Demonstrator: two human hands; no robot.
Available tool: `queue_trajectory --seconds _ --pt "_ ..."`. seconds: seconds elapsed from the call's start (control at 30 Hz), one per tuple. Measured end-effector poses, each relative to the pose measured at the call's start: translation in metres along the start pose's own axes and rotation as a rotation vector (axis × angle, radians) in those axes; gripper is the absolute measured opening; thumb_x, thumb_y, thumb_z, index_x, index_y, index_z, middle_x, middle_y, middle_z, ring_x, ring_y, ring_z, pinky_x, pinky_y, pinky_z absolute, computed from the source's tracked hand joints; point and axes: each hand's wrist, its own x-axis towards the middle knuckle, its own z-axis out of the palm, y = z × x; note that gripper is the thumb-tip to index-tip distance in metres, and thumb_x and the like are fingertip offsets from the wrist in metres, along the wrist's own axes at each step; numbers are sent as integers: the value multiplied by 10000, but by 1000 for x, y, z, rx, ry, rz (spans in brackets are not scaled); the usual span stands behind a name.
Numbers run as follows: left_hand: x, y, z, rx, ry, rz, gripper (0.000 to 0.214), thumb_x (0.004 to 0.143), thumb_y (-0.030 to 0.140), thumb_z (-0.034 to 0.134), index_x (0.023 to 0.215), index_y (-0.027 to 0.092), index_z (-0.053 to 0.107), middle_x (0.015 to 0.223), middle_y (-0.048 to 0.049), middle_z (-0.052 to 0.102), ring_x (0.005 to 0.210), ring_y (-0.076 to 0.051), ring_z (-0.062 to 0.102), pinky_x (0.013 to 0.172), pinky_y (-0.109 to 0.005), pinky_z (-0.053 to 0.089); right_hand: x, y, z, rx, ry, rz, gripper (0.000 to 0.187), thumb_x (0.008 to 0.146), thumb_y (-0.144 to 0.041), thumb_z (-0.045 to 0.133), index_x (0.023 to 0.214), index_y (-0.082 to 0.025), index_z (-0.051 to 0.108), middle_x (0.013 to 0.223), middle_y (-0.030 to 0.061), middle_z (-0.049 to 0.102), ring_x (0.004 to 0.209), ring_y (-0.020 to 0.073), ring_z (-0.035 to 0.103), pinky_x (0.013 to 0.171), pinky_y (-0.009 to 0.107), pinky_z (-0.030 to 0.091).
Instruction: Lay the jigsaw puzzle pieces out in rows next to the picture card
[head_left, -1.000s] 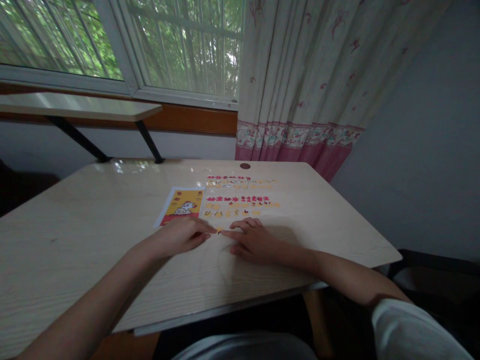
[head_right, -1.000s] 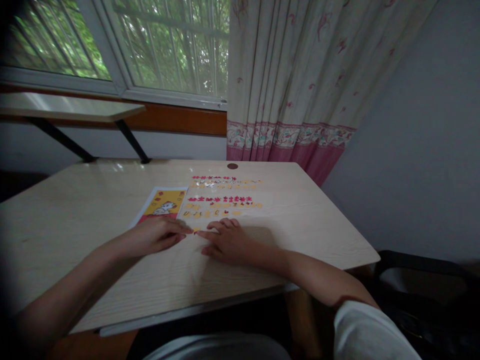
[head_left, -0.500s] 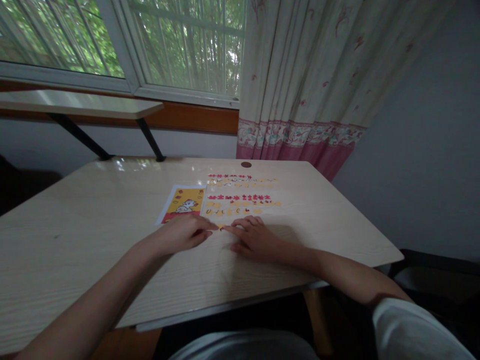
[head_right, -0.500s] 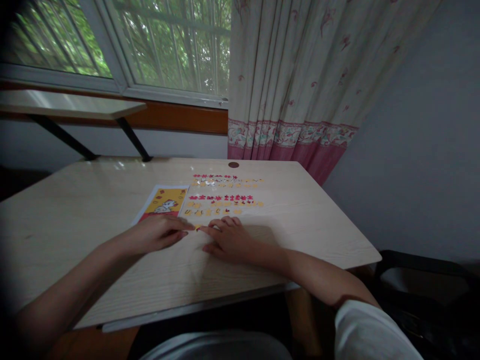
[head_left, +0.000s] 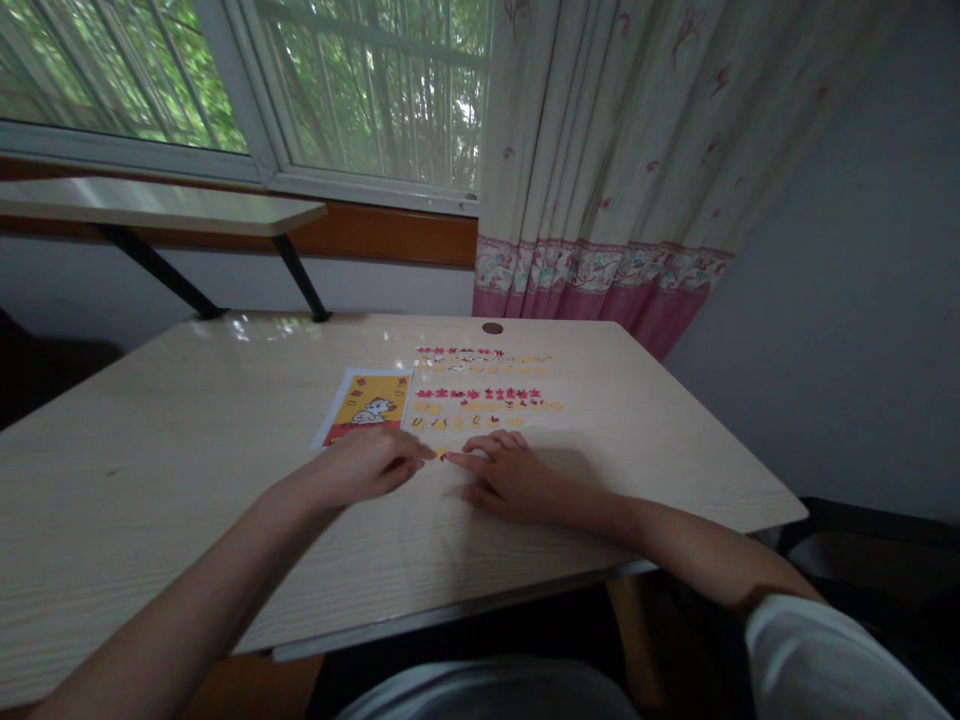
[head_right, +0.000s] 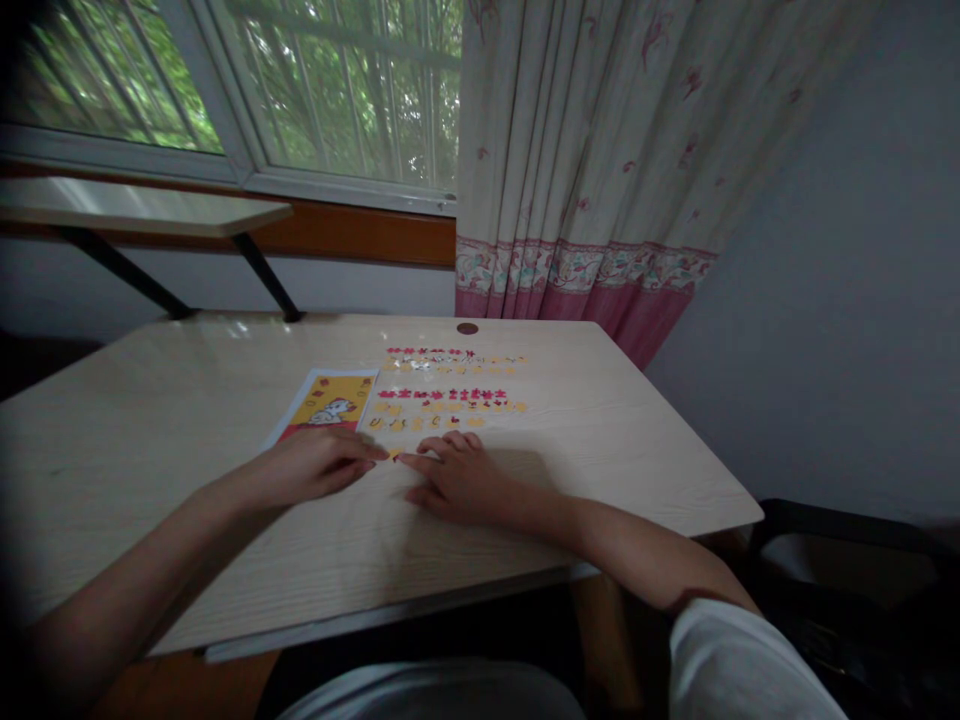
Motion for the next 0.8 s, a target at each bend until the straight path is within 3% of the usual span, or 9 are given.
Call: queue_trajectory --seconds 0.8 --pt "0 -4 4 28 -16 -14 295 845 258 416 1032 240 644 940 -36 688 855 -176 621 770 -284 467 -1 1 2 -23 0 -4 483 891 -462 366 1315 -234 395 1231 83 479 1083 243 389 946 418 277"
